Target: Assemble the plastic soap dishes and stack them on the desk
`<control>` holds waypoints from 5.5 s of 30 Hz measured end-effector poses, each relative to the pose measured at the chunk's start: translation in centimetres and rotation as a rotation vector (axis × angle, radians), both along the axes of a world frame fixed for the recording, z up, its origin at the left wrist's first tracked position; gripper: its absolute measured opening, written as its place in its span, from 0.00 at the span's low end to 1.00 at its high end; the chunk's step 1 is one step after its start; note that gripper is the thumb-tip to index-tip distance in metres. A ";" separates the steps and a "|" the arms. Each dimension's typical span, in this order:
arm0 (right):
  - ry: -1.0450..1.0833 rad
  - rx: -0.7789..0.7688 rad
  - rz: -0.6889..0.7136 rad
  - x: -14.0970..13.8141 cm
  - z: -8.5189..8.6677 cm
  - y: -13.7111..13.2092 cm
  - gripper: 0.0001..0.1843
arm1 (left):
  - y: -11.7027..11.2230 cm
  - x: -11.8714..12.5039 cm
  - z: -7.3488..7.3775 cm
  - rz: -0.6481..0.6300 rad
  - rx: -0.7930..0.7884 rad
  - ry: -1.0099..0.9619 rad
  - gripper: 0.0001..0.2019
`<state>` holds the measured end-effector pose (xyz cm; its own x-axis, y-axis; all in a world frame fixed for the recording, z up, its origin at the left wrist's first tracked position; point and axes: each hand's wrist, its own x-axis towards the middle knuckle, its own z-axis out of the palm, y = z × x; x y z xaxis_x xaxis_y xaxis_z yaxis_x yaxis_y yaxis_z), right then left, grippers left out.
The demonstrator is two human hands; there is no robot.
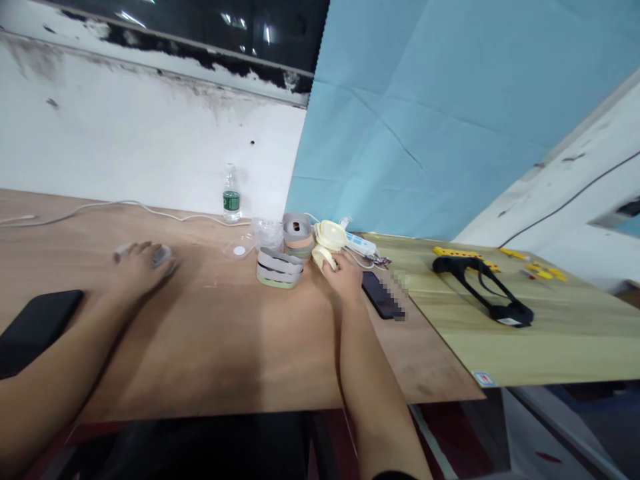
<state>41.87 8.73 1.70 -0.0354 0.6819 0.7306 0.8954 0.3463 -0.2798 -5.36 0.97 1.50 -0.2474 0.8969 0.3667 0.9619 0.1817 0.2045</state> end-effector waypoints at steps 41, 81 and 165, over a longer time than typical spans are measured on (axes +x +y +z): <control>-0.181 -0.246 0.788 -14.3 -0.7 -7.4 0.31 | -1.0 6.4 -1.3 -0.778 -0.162 -0.171 0.52; 0.503 -0.314 0.814 -14.5 -2.1 -6.9 0.21 | 1.6 6.0 -1.9 -0.109 0.264 -0.699 0.19; 0.763 -0.034 0.687 -14.2 -1.1 -8.6 0.12 | -1.9 10.3 -3.1 -0.669 0.338 -0.798 0.40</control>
